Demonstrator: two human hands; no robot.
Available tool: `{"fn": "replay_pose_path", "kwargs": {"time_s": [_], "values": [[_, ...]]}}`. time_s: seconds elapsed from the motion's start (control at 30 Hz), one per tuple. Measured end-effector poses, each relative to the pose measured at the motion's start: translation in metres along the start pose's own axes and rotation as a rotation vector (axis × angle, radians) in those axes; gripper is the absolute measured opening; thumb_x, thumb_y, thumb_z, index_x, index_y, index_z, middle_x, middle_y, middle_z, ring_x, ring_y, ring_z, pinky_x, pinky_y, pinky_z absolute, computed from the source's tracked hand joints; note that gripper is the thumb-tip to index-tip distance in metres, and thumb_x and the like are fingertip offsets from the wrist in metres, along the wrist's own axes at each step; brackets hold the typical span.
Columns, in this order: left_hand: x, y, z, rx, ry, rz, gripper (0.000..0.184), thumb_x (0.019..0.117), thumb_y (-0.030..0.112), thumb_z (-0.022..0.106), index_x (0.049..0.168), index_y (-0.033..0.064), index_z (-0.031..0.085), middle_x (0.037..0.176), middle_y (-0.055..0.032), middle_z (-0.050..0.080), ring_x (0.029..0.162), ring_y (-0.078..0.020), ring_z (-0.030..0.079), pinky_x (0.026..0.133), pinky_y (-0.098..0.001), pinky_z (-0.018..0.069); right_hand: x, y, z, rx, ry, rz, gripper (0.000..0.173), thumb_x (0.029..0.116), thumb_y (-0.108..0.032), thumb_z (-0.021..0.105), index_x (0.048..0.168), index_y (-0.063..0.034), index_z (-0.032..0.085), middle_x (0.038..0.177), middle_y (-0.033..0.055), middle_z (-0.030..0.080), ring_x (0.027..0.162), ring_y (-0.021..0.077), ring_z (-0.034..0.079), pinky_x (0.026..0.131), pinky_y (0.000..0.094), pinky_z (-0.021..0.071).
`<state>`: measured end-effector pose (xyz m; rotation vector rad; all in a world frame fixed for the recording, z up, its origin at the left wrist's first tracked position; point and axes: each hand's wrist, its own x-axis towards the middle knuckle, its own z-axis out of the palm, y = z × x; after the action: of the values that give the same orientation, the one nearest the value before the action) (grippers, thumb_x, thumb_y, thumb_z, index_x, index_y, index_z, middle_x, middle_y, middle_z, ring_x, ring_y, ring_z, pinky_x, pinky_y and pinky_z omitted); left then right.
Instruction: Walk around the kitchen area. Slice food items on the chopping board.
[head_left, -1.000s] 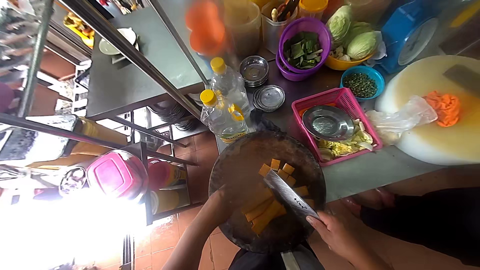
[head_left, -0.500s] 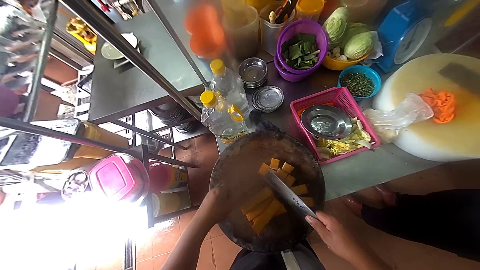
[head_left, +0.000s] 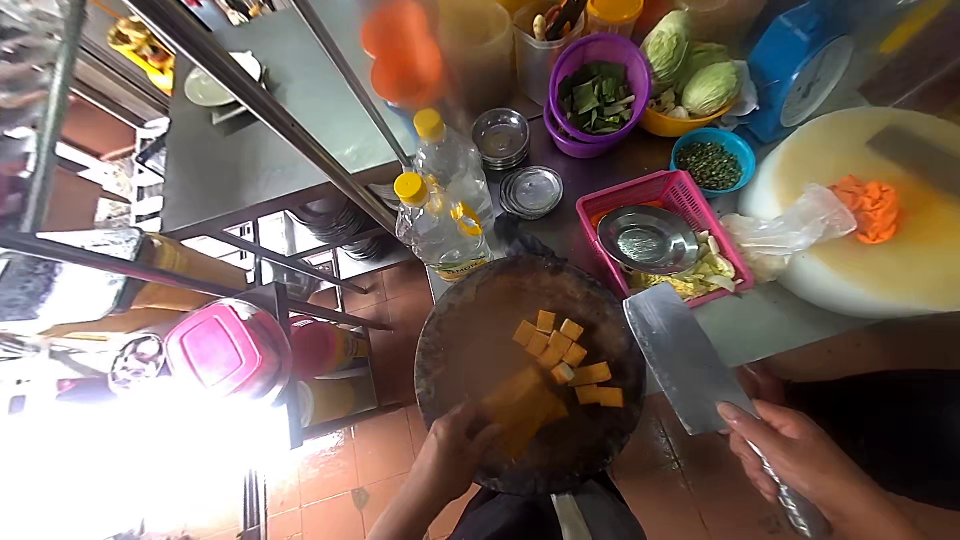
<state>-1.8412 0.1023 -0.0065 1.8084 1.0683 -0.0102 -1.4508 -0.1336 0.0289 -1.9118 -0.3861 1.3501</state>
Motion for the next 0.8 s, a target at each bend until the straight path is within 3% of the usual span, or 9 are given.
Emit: {"fn": "replay_pose_path", "kwargs": {"time_s": [0.2, 0.33, 0.5, 0.57, 0.6, 0.67, 0.7, 0.73, 0.8], "values": [[-0.003, -0.012, 0.011, 0.196, 0.147, 0.137, 0.022, 0.1007, 0.036, 0.063, 0.108, 0.0183, 0.072, 0.100, 0.0049, 0.071, 0.089, -0.0039, 0.069, 0.081, -0.0255, 0.0604, -0.023, 0.022, 0.037, 0.056, 0.027, -0.009, 0.037, 0.1018, -0.044, 0.061, 0.090, -0.0086, 0.064, 0.058, 0.0051, 0.058, 0.041, 0.0177, 0.055, 0.039, 0.0343, 0.0522], [0.003, 0.003, 0.019, 0.288, 0.188, 0.162, 0.021, 0.1021, 0.032, 0.060, 0.107, 0.0199, 0.077, 0.107, -0.0009, 0.066, 0.091, -0.0082, 0.066, 0.080, -0.0281, 0.0598, -0.038, 0.029, 0.056, 0.080, -0.017, -0.018, 0.033, 0.1045, -0.037, 0.059, 0.089, -0.0078, 0.065, 0.059, 0.0043, 0.058, 0.044, 0.0163, 0.056, 0.041, 0.0324, 0.0519], [0.006, 0.017, 0.039, 0.676, 0.370, 0.241, 0.024, 0.1012, 0.037, 0.058, 0.102, 0.0226, 0.078, 0.095, -0.0020, 0.068, 0.089, -0.0204, 0.067, 0.075, -0.0402, 0.0577, -0.055, 0.040, 0.058, -0.028, -0.044, -0.061, 0.037, 0.1048, -0.039, 0.059, 0.086, -0.0072, 0.063, 0.060, 0.0040, 0.058, 0.047, 0.0173, 0.057, 0.045, 0.0345, 0.0526], [0.005, 0.026, 0.044, 0.726, 0.424, 0.288, 0.043, 0.0953, 0.055, 0.061, 0.113, 0.0187, 0.076, 0.106, -0.0061, 0.069, 0.101, -0.0290, 0.065, 0.082, -0.0484, 0.0550, -0.066, 0.044, 0.056, -0.166, -0.024, -0.095, 0.042, 0.1049, -0.041, 0.058, 0.084, -0.0054, 0.063, 0.061, 0.0046, 0.059, 0.049, 0.0171, 0.058, 0.047, 0.0361, 0.0531], [0.005, 0.032, 0.048, 0.723, 0.392, 0.276, 0.064, 0.0891, 0.067, 0.062, 0.126, 0.0153, 0.071, 0.122, -0.0109, 0.068, 0.114, -0.0350, 0.062, 0.093, -0.0559, 0.0523, -0.071, 0.047, 0.053, -0.264, -0.017, -0.107, 0.045, 0.1048, -0.043, 0.057, 0.085, -0.0035, 0.065, 0.062, 0.0063, 0.060, 0.051, 0.0184, 0.060, 0.049, 0.0387, 0.0542], [0.010, 0.041, 0.057, 0.691, 0.283, 0.236, 0.103, 0.0775, 0.083, 0.062, 0.150, 0.0105, 0.052, 0.153, -0.0178, 0.049, 0.141, -0.0429, 0.044, 0.115, -0.0688, 0.0323, -0.080, 0.051, 0.051, -0.484, -0.017, -0.119, 0.053, 0.1053, -0.049, 0.053, 0.089, -0.0006, 0.067, 0.065, 0.0115, 0.060, 0.056, 0.0236, 0.060, 0.054, 0.0460, 0.0529], [0.016, 0.041, 0.063, 0.689, 0.246, 0.234, 0.110, 0.0754, 0.083, 0.064, 0.154, 0.0089, 0.044, 0.158, -0.0196, 0.043, 0.146, -0.0440, 0.038, 0.117, -0.0714, 0.0246, -0.084, 0.052, 0.053, -0.589, -0.017, -0.140, 0.055, 0.1059, -0.049, 0.050, 0.089, -0.0004, 0.067, 0.066, 0.0136, 0.060, 0.058, 0.0265, 0.060, 0.055, 0.0492, 0.0514], [0.023, 0.041, 0.068, 0.698, 0.219, 0.222, 0.110, 0.0763, 0.079, 0.067, 0.157, 0.0086, 0.039, 0.159, -0.0190, 0.041, 0.147, -0.0429, 0.037, 0.118, -0.0713, 0.0226, -0.086, 0.052, 0.056, -0.678, -0.015, -0.166, 0.055, 0.1067, -0.049, 0.048, 0.088, -0.0007, 0.067, 0.066, 0.0148, 0.059, 0.059, 0.0291, 0.060, 0.055, 0.0515, 0.0494], [0.037, 0.038, 0.075, 0.725, 0.212, 0.191, 0.101, 0.0804, 0.070, 0.068, 0.156, 0.0092, 0.040, 0.151, -0.0163, 0.051, 0.139, -0.0386, 0.048, 0.112, -0.0650, 0.0362, -0.090, 0.053, 0.068, -0.805, 0.025, -0.247, 0.053, 0.1077, -0.046, 0.046, 0.086, -0.0023, 0.067, 0.066, 0.0150, 0.061, 0.061, 0.0313, 0.062, 0.055, 0.0532, 0.0501]]}}
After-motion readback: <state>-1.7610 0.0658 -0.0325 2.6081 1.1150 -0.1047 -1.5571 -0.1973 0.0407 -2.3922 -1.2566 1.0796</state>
